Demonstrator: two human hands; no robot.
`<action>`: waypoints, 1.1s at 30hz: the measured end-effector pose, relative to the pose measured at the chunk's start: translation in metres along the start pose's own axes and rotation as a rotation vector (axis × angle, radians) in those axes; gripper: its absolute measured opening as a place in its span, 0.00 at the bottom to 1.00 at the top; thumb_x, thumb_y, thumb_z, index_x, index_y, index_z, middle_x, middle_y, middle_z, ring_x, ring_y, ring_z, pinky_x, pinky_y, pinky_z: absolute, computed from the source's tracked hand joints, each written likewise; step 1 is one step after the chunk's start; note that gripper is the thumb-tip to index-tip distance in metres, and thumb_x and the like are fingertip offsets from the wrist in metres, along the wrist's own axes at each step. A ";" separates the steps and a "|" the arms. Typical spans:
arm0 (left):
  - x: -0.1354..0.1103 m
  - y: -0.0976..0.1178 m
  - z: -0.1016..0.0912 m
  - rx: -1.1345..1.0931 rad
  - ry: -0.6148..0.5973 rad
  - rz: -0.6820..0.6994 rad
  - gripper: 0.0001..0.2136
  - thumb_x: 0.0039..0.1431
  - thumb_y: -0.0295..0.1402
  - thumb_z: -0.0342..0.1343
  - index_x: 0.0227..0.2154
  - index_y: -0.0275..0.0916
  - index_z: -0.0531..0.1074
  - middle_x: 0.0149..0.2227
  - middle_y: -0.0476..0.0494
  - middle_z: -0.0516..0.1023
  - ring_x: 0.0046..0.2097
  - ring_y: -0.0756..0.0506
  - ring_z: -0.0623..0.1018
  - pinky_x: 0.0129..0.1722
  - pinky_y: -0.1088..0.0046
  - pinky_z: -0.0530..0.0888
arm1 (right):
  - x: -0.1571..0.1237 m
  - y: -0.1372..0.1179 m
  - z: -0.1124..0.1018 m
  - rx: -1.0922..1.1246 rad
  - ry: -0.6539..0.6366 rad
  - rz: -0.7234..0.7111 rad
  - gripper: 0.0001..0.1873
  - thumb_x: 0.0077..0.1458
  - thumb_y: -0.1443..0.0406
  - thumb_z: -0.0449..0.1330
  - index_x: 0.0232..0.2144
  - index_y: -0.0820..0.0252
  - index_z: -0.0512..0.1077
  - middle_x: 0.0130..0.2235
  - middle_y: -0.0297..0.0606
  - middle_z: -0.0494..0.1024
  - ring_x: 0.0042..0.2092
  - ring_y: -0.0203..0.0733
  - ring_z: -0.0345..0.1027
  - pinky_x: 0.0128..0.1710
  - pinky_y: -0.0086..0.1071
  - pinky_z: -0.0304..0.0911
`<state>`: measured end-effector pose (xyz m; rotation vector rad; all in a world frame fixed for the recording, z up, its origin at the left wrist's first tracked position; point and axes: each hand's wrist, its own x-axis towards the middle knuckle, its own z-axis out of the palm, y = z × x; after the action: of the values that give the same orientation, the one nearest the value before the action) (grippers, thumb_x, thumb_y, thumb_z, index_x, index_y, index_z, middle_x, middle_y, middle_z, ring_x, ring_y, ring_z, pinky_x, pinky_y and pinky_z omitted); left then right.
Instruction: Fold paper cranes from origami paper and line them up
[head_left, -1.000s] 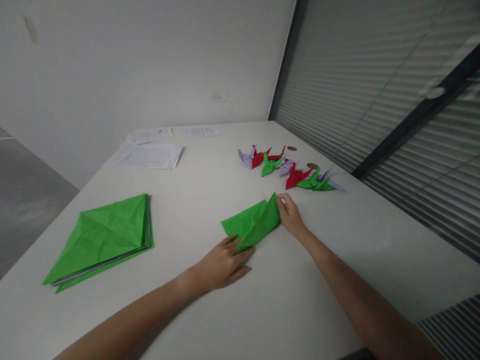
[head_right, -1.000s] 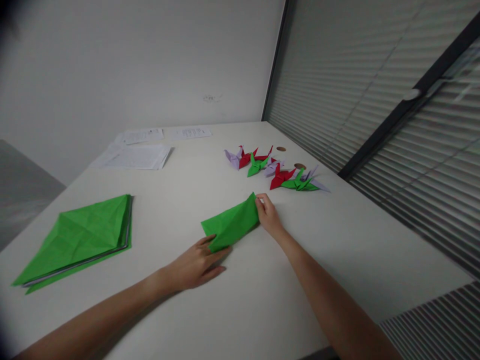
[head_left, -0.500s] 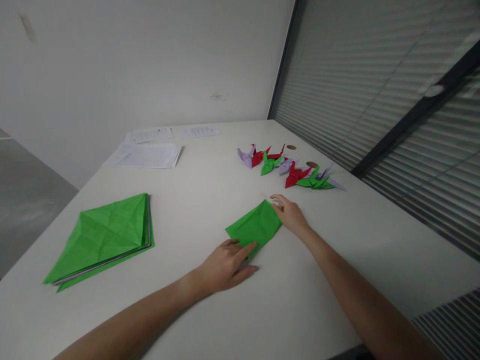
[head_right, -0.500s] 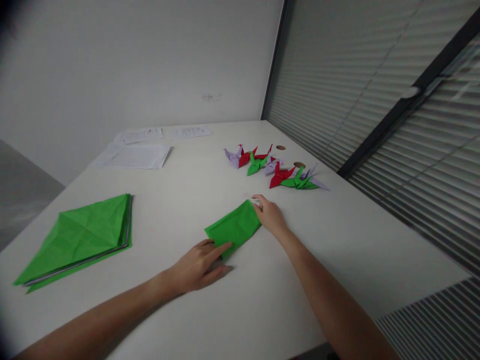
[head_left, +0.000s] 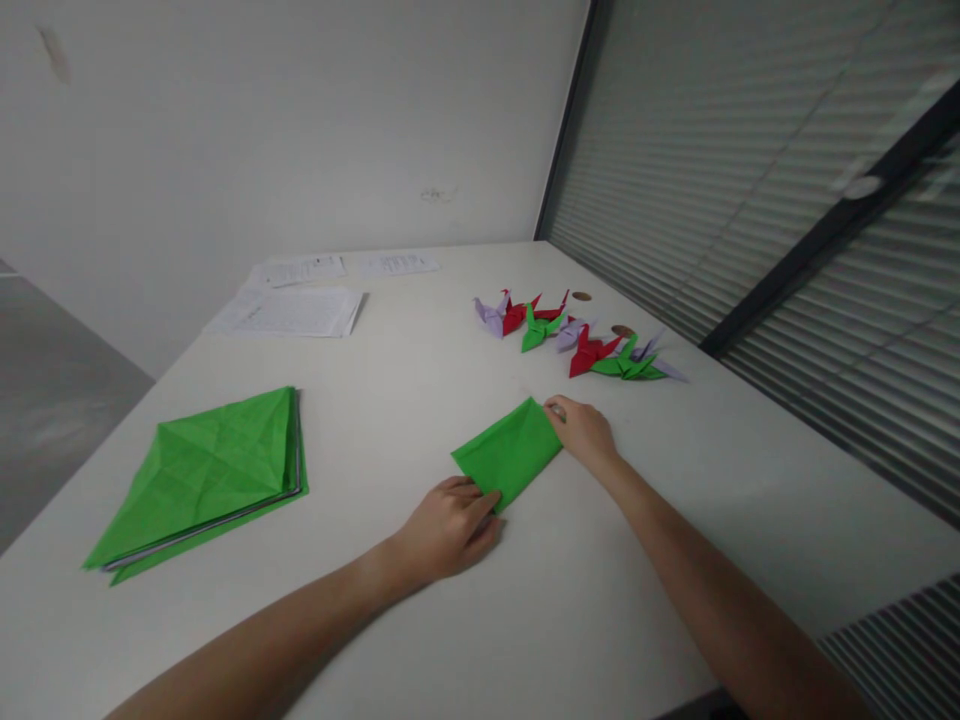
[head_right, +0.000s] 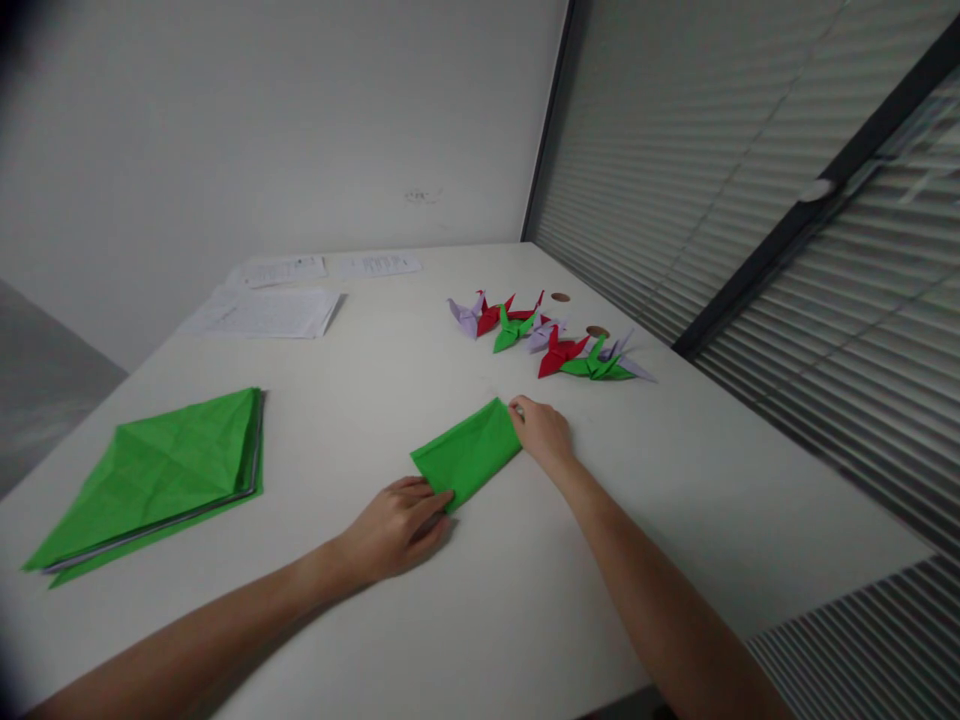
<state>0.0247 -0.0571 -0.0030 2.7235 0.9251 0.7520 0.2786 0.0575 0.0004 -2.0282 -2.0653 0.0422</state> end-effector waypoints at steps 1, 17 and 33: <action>0.000 -0.001 -0.003 0.029 0.040 0.020 0.09 0.64 0.31 0.48 0.36 0.35 0.73 0.25 0.44 0.76 0.28 0.47 0.76 0.36 0.68 0.74 | 0.000 0.000 0.000 -0.010 0.002 -0.001 0.12 0.61 0.59 0.53 0.41 0.52 0.75 0.37 0.40 0.82 0.37 0.47 0.75 0.30 0.32 0.58; 0.006 -0.014 -0.010 0.130 -0.237 -0.032 0.24 0.66 0.45 0.46 0.61 0.41 0.60 0.65 0.36 0.59 0.66 0.37 0.60 0.63 0.52 0.59 | -0.013 -0.018 -0.004 0.059 -0.063 -0.059 0.13 0.60 0.58 0.54 0.41 0.53 0.75 0.37 0.39 0.80 0.37 0.45 0.74 0.33 0.32 0.61; 0.004 -0.013 -0.012 0.074 -0.223 -0.011 0.23 0.64 0.44 0.50 0.59 0.41 0.63 0.62 0.34 0.64 0.64 0.36 0.63 0.62 0.48 0.59 | -0.011 -0.016 0.011 0.398 -0.002 -0.183 0.12 0.50 0.61 0.63 0.39 0.58 0.72 0.39 0.41 0.77 0.43 0.46 0.70 0.47 0.41 0.63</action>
<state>0.0143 -0.0445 0.0051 2.7901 0.9327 0.4086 0.2613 0.0480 -0.0088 -1.5999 -2.0372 0.3887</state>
